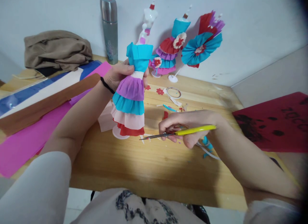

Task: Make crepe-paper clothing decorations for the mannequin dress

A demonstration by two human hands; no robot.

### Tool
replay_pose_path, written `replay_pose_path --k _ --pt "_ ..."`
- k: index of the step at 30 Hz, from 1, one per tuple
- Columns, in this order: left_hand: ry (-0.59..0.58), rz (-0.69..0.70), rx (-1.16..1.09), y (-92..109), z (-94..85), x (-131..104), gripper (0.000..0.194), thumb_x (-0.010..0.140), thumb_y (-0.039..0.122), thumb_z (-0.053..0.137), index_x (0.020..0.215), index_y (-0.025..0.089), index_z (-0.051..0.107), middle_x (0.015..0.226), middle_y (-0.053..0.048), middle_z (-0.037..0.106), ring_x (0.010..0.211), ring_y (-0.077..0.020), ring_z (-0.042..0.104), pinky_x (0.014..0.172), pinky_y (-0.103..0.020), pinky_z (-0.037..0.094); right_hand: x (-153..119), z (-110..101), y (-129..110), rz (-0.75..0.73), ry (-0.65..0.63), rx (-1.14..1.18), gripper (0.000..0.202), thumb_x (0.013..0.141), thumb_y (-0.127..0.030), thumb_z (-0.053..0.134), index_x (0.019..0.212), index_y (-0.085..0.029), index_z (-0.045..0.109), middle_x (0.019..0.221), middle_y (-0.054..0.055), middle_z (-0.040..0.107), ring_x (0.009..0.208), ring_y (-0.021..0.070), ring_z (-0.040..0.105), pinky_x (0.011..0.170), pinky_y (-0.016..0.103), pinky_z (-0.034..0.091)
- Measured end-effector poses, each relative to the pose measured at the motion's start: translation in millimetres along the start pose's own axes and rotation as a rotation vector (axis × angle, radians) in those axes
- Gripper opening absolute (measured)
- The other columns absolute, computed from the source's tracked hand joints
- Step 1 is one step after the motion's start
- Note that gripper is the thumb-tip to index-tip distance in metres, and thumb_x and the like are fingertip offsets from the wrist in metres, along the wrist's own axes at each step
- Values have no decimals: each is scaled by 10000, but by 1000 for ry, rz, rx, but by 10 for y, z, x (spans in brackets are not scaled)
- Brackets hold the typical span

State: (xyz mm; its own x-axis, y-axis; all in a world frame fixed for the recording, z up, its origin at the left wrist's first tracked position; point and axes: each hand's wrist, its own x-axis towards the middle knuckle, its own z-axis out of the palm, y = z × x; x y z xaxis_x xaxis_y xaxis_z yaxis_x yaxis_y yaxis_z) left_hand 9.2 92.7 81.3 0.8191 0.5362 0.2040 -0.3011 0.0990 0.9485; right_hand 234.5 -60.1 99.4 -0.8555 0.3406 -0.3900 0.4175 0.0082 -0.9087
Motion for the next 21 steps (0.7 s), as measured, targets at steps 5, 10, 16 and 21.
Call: replay_pose_path --k 5,10,16,21 --pt "12 8 7 9 -62 -13 501 532 567 765 771 160 596 596 -62 652 528 -235 631 563 -411 534 -20 -41 29 -17 -73 54 452 733 -453 836 940 -114 622 735 -29 547 621 71 482 559 194 404" --pt "23 23 21 123 41 9 462 531 476 811 842 175 649 780 -95 718 942 -360 696 803 -493 568 -99 -69 224 -143 53 233 592 689 -610 808 976 -117 647 669 -28 555 548 81 494 510 206 409" --pt "129 198 76 280 147 80 403 612 337 879 909 157 676 904 -62 707 962 -255 690 889 -390 539 -91 -17 443 -283 282 302 605 628 -685 777 895 -163 630 614 -19 555 473 90 456 459 229 356" --pt "168 241 142 323 201 71 358 651 319 884 905 143 702 905 -51 711 873 -203 675 862 -355 543 -30 -8 686 -322 345 221 760 458 -902 643 780 -219 550 509 -32 472 383 123 416 378 275 321"
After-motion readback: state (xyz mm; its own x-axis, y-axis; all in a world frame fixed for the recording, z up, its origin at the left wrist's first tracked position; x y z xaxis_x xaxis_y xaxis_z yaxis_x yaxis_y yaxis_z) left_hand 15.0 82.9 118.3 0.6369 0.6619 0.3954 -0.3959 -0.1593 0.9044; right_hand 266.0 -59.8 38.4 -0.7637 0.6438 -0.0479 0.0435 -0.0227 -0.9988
